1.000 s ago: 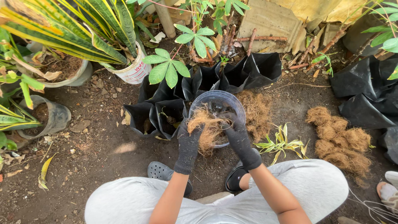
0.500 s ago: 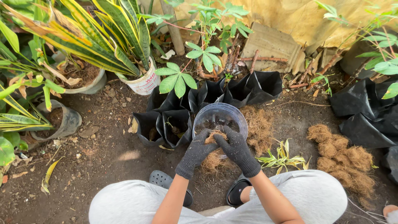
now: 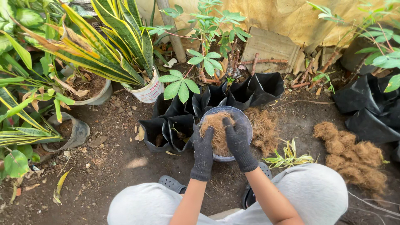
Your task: The person, wearing black gloves, sits on the ground and pots a seedling with its root ball into a container of soil, pressing soil around it. They then take handfuls of coconut coir fiber, place them into the container, and mix and press the fiber and soil together with both hands.
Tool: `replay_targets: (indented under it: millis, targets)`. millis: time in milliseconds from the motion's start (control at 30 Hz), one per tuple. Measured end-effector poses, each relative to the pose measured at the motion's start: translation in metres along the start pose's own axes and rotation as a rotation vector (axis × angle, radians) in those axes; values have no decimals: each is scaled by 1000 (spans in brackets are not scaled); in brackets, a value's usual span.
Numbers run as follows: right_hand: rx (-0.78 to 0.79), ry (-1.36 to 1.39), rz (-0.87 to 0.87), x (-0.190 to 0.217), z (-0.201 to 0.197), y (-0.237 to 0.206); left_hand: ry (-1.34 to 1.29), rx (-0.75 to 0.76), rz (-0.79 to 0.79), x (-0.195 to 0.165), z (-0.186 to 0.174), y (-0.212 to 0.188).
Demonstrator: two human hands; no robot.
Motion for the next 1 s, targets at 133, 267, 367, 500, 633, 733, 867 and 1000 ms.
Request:
replay_targets:
  millis: [133, 267, 367, 500, 633, 733, 867, 1000]
  targets:
    - [73, -55, -112, 7, 17, -3, 9, -34, 185, -27, 4, -1]
    - [102, 19, -166, -9, 17, 2, -58, -61, 169, -23, -2, 4]
    - [106, 96, 293, -63, 10, 8, -256, -82, 55, -4, -8, 11]
    - [109, 293, 197, -61, -8, 18, -298, -87, 11, 13, -15, 19]
    - [89, 356, 306, -66, -22, 20, -204, -4, 52, 21, -15, 28]
    - [120, 307, 342, -65, -24, 12, -328, -21, -160, 58, -12, 29]
    - [435, -23, 424, -65, 1, -4, -60, 4, -113, 82, -10, 31]
    - [473, -313, 9, -21, -3, 13, 140, -51, -48, 91, -28, 43]
Point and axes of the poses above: each hand's wrist, its own y-axis towards the middle knuckle, its own z-axis out of the palm, x = y × z, the point moved 9 cm from there along y, towards the middle knuckle, and after that the axes turned 4 degrees about x, right-handed, at the moved point
